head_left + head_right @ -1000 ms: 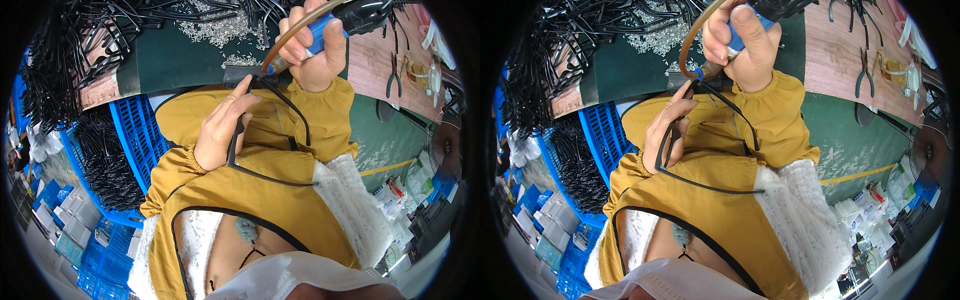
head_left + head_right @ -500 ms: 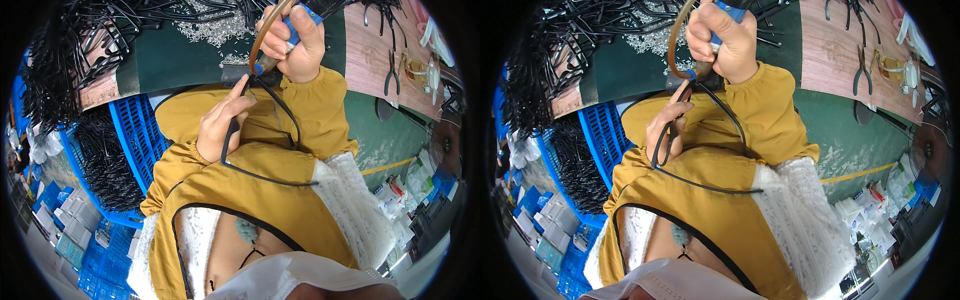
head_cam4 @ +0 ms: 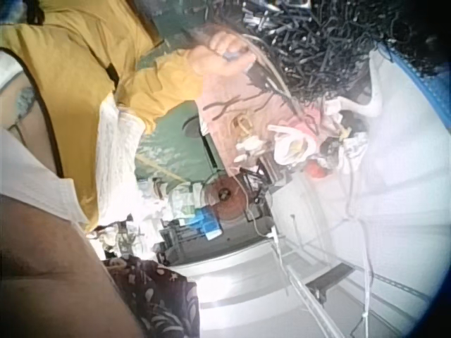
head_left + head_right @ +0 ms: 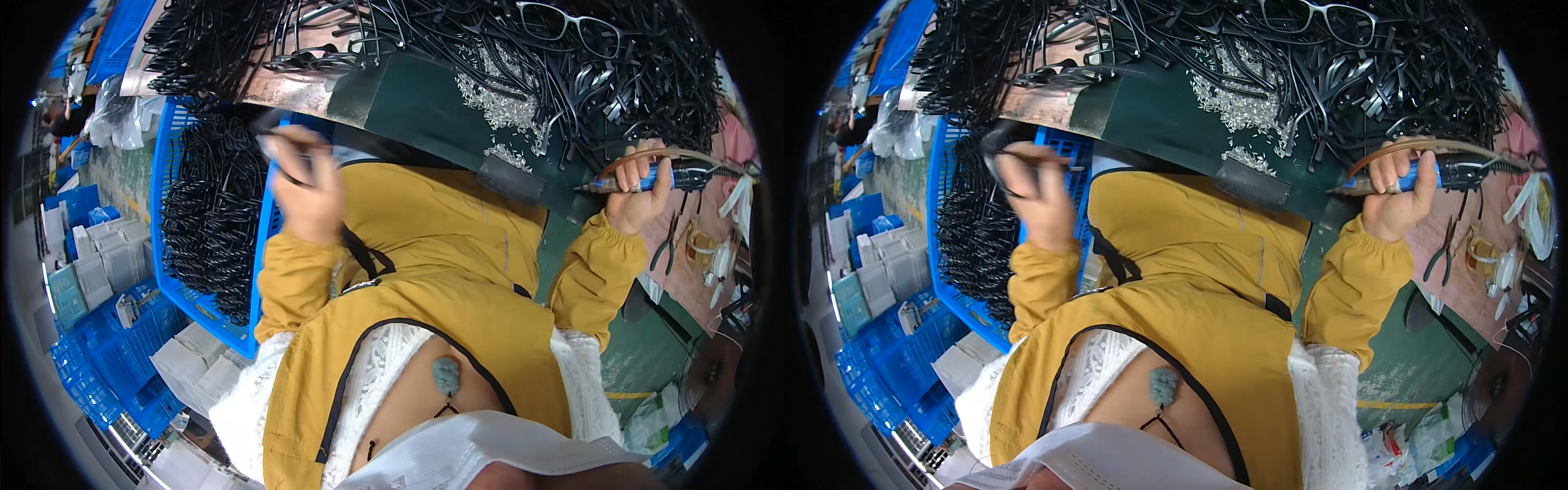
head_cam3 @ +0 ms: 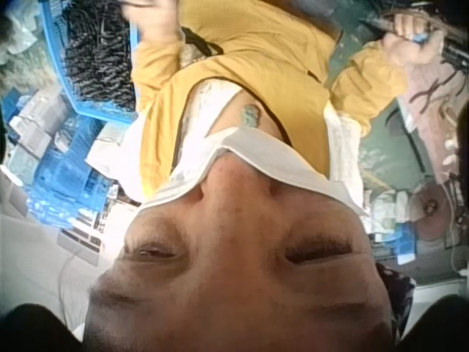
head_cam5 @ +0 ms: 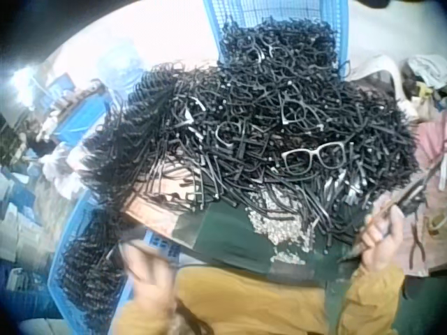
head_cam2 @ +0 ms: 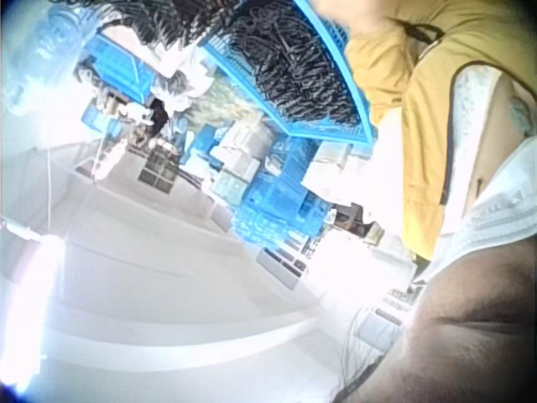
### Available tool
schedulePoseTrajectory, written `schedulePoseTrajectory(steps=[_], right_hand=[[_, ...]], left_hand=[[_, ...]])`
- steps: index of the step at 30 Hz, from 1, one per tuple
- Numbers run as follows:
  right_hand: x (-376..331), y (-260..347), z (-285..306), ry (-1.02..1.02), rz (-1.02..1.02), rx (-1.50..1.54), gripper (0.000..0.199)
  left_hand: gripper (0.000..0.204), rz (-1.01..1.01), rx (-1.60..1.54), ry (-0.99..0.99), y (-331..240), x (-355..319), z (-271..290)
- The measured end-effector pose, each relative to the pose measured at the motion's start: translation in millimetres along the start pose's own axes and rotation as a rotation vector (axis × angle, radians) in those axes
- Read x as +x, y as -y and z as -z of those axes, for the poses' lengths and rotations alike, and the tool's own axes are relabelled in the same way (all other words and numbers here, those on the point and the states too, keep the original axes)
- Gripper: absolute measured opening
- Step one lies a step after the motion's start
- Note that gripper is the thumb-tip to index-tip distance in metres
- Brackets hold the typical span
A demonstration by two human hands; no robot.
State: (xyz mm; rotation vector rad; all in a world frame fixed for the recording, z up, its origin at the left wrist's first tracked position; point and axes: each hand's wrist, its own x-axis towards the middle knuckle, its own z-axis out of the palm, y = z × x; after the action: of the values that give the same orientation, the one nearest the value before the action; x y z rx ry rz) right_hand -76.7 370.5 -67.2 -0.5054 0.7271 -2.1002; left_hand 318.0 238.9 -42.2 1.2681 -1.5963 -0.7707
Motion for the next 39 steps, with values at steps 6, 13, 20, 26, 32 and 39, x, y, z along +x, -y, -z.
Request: schedulePoseTrajectory(steps=[6, 13, 20, 26, 32, 39], right_hand=[[11, -4, 36, 0.029, 0.112, -0.011, 0.023], [-4, 10, 48, 0.014, 0.222, -0.579, 0.061], [22, 40, 88, 0.178, 0.407, -1.603, 0.034], [87, 58, 83, 0.678, 0.653, -2.013, 0.033], [91, 97, 94, 0.135, 0.881, -1.410, 0.017], [-11, 136, 52, -0.322, 0.796, -0.100, 0.016]], left_hand=[[0.054, 0.151, 0.637, -0.068, 38, 87, 23], [0.057, -0.011, 0.719, -0.511, 66, 132, -25], [0.042, -0.488, 0.508, 0.219, 67, 149, -36], [0.028, -0.508, 0.961, 0.072, 32, 156, -66], [0.035, -0.840, 0.173, 0.279, -60, 107, -202], [0.024, -1.003, 0.096, 0.207, -86, 165, -294]])
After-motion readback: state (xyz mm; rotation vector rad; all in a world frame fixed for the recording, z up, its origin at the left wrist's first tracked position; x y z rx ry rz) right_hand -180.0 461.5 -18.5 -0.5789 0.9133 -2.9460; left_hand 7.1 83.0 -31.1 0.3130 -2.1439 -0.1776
